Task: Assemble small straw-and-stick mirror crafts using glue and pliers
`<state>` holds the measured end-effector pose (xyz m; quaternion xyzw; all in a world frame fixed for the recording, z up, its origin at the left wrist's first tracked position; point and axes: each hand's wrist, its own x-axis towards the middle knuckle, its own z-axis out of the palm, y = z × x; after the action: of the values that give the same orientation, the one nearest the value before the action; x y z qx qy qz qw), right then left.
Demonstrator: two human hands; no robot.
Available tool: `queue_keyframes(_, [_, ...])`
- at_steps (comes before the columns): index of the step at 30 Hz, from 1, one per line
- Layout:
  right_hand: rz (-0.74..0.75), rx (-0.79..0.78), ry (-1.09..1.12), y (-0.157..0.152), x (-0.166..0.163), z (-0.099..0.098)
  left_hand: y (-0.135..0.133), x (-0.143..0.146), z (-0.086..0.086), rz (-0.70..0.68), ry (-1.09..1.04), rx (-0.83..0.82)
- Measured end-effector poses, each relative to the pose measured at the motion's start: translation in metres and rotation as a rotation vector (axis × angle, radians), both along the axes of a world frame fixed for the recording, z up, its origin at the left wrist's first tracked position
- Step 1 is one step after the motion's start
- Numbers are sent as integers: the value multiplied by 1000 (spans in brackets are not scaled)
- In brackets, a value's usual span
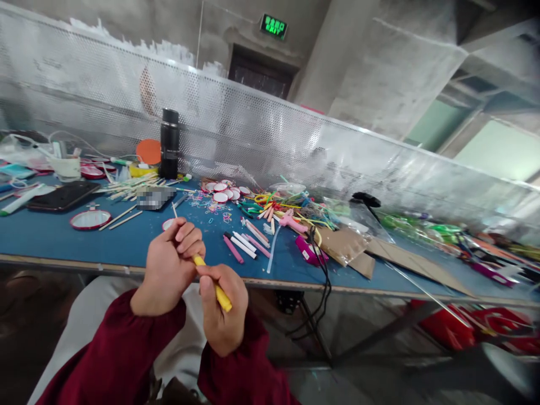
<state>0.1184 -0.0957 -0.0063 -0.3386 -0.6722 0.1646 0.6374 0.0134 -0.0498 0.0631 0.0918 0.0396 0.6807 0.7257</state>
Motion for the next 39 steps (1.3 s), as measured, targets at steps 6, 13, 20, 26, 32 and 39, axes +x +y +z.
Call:
queue_keyframes(6, [-123, 129, 204, -8, 31, -9, 42, -41, -1, 177, 29, 72])
queue_keyframes(13, [-55, -67, 400, 11, 45, -8, 87, -9, -22, 350, 640, -7])
queue_keyframes(20, [-18, -76, 329, 37, 43, -9, 85, -8, -26, 416, 847, 60])
queue_keyframes(26, [-115, -47, 300, 57, 30, 4, 56, -17, -49, 433, 1166, 171])
queue_keyframes(32, [-117, -36, 348, 73, 12, 7, 40, -18, -55, 397, 1412, 264])
queue_keyframes(39, [-181, 97, 210, 89, 7, 1, 49, -19, -66, 410, 1616, 408])
